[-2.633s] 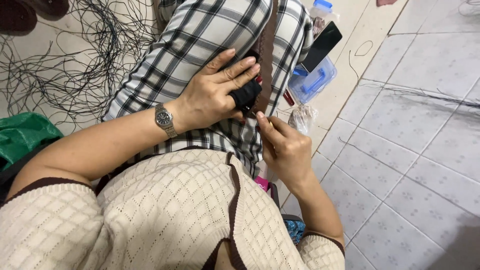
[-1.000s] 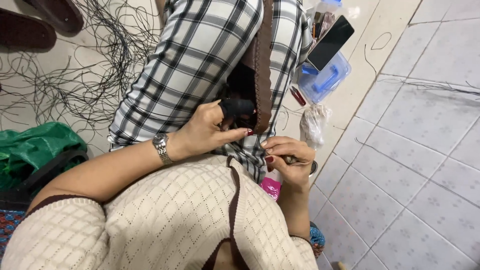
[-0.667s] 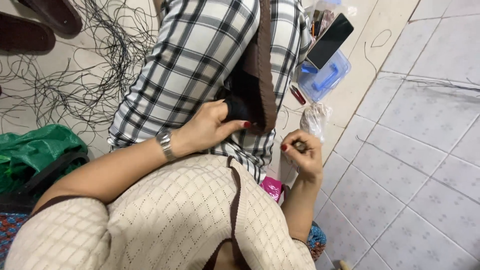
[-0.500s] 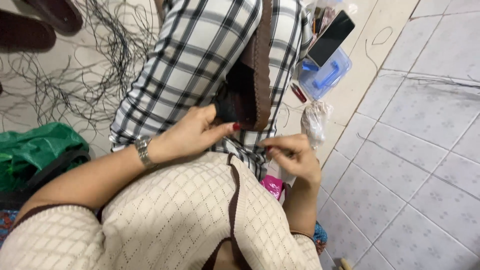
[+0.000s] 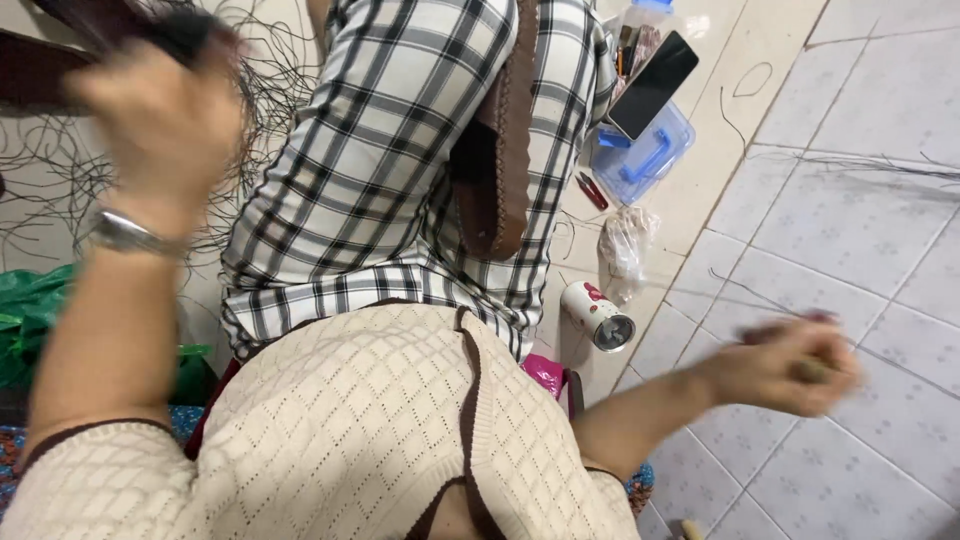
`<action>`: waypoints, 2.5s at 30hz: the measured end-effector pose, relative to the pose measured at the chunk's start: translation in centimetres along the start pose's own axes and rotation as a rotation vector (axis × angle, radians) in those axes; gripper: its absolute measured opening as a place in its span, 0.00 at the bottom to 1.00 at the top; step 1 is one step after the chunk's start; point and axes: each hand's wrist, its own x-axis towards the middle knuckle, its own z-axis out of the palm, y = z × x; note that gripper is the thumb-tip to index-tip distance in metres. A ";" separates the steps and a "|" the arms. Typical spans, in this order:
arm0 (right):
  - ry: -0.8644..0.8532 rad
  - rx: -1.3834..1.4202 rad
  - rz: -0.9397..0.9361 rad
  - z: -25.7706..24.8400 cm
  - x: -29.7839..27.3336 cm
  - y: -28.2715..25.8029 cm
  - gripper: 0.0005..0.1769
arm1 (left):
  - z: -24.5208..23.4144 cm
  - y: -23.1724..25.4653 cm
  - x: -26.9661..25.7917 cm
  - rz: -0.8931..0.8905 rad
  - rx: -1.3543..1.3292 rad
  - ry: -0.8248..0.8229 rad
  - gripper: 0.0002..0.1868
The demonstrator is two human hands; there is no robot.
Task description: Hand-sewing the sole of a brown leather sandal using a needle and black thread while sitting on the floor.
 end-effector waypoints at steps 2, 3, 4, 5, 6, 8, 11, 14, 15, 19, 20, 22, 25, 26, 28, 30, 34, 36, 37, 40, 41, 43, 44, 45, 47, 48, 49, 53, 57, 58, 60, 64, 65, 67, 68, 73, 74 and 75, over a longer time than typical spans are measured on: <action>-0.031 1.409 0.368 0.1 5.1 2.1 0.09 | -0.4 -5.2 1.8 -0.162 0.073 -0.120 0.10; -0.027 1.409 0.369 -0.3 4.6 1.9 0.09 | -1.6 -3.5 2.2 -0.164 0.072 -0.117 0.10; -0.101 1.516 0.333 -0.9 4.1 1.6 0.18 | -3.0 -2.0 2.5 -0.072 -0.094 0.014 0.12; -0.176 1.622 0.294 -1.4 3.5 1.4 0.27 | -4.3 -0.3 2.7 0.024 -0.257 0.143 0.19; -0.187 1.618 0.289 -4.6 3.1 0.8 0.27 | -7.5 2.6 3.7 0.029 -0.259 0.133 0.19; -0.722 2.129 -0.058 -11.0 2.6 -0.8 0.26 | -13.6 8.3 5.9 0.293 -1.202 -0.040 0.13; -0.938 2.437 -0.285 -17.3 2.7 -1.9 0.16 | -13.2 10.5 2.4 0.385 -1.314 -0.808 0.18; -1.056 2.535 -0.321 -20.2 3.6 -2.0 0.10 | -15.8 11.3 3.4 0.202 -2.016 -0.858 0.14; -1.066 2.528 -0.320 -20.3 3.4 -1.9 0.10 | -14.9 11.6 3.1 0.200 -2.021 -0.866 0.14; -1.041 2.505 -0.246 -20.9 3.1 -2.5 0.01 | -11.2 13.0 2.4 0.308 -1.257 0.040 0.13; -1.056 2.494 -0.226 -21.0 2.8 -2.3 0.03 | -10.4 13.6 2.0 0.352 -1.093 0.170 0.16; -1.065 2.518 -0.214 -20.9 2.4 -2.4 0.04 | -10.1 14.1 2.4 0.314 -1.145 0.188 0.20; -1.047 2.495 -0.189 -20.1 0.4 -3.9 0.05 | -8.5 15.4 2.4 0.234 -1.209 0.175 0.25; -1.013 2.455 -0.175 -19.8 -0.5 -4.5 0.04 | -8.0 15.8 2.3 0.197 -1.216 0.150 0.25; -1.089 2.497 -0.126 -19.9 -1.3 -5.2 0.05 | -8.5 15.8 2.4 0.182 -1.203 0.133 0.25; -1.139 2.555 -0.082 -19.9 -0.5 -5.5 0.07 | -9.1 15.1 2.8 0.167 -1.178 0.137 0.25; -0.848 2.421 -0.222 -21.4 4.3 -3.7 0.10 | -11.3 13.7 1.8 0.203 -1.296 0.031 0.21; -0.728 2.405 -0.266 -23.2 6.9 -3.8 0.20 | -10.5 14.4 0.9 0.202 -1.307 -0.014 0.20; -0.746 2.399 -0.276 -23.9 7.4 -4.4 0.22 | -8.7 15.7 0.3 0.219 -1.238 0.000 0.20; -0.729 2.395 -0.283 -23.8 6.1 -5.1 0.25 | -6.3 17.5 -1.0 0.250 -1.133 0.043 0.17; -0.690 2.395 -0.260 -23.4 5.0 -5.6 0.25 | -5.7 17.8 -1.2 0.284 -1.097 0.073 0.15; -0.622 2.395 -0.238 -24.1 5.2 -4.7 0.26 | -5.1 18.1 -1.6 0.299 -1.106 0.085 0.15; -0.532 2.405 -0.207 -24.7 5.6 -4.7 0.27 | -4.5 18.0 -1.2 0.320 -1.100 0.113 0.16; -0.529 2.406 -0.207 -24.4 5.0 -5.7 0.27 | -3.8 18.2 -1.1 0.320 -1.098 0.114 0.16; -0.609 2.407 -0.154 -23.5 3.7 -7.5 0.29 | -2.5 18.7 -0.8 0.300 -1.068 0.131 0.16; -0.611 2.409 -0.154 -23.7 4.0 -7.1 0.29 | -3.6 17.9 -0.6 0.299 -1.066 0.129 0.16; -0.628 2.407 -0.209 -23.9 4.2 -6.8 0.29 | -4.8 17.1 -0.3 0.301 -1.100 0.101 0.16; -0.658 2.210 -0.503 -22.6 6.4 -2.1 0.26 | -8.0 13.4 0.3 0.326 -1.199 0.024 0.17; -0.913 2.204 -0.745 -22.6 8.8 2.3 0.03 | -12.8 12.4 2.3 0.316 -1.355 -0.098 0.10; -0.917 2.268 -0.915 -23.8 9.7 3.5 0.04 | -12.9 12.8 2.0 0.384 -1.358 -0.032 0.05; -1.019 2.307 -1.087 -23.5 10.5 4.0 0.05 | -12.7 11.7 1.9 0.435 -1.405 -0.032 0.04; -1.049 2.457 -1.140 -17.4 9.6 2.3 0.30 | -7.3 1.3 2.3 -0.142 -1.717 -0.468 0.07; -1.094 2.427 -1.039 -15.9 9.4 2.4 0.37 | -5.3 -2.1 2.0 -0.413 -1.748 -0.559 0.11; -0.986 2.328 -1.038 -15.9 7.7 1.4 0.34 | -2.2 -6.5 -0.8 -0.285 -1.013 -0.495 0.10; -0.856 2.232 -1.030 -16.1 7.0 0.7 0.31 | -0.5 -8.9 -1.9 -0.132 -0.298 -0.373 0.22; -0.602 1.931 -1.084 -18.8 7.1 0.3 0.26 | -8.2 -1.3 3.9 -0.120 -0.392 -0.309 0.34; -0.537 1.874 -1.106 -19.0 7.0 0.1 0.24 | -12.3 1.2 6.2 -0.122 -0.844 -0.344 0.53; -0.533 1.872 -1.114 -19.3 7.2 0.3 0.24 | -11.6 3.4 5.3 -0.129 -0.846 -0.343 0.53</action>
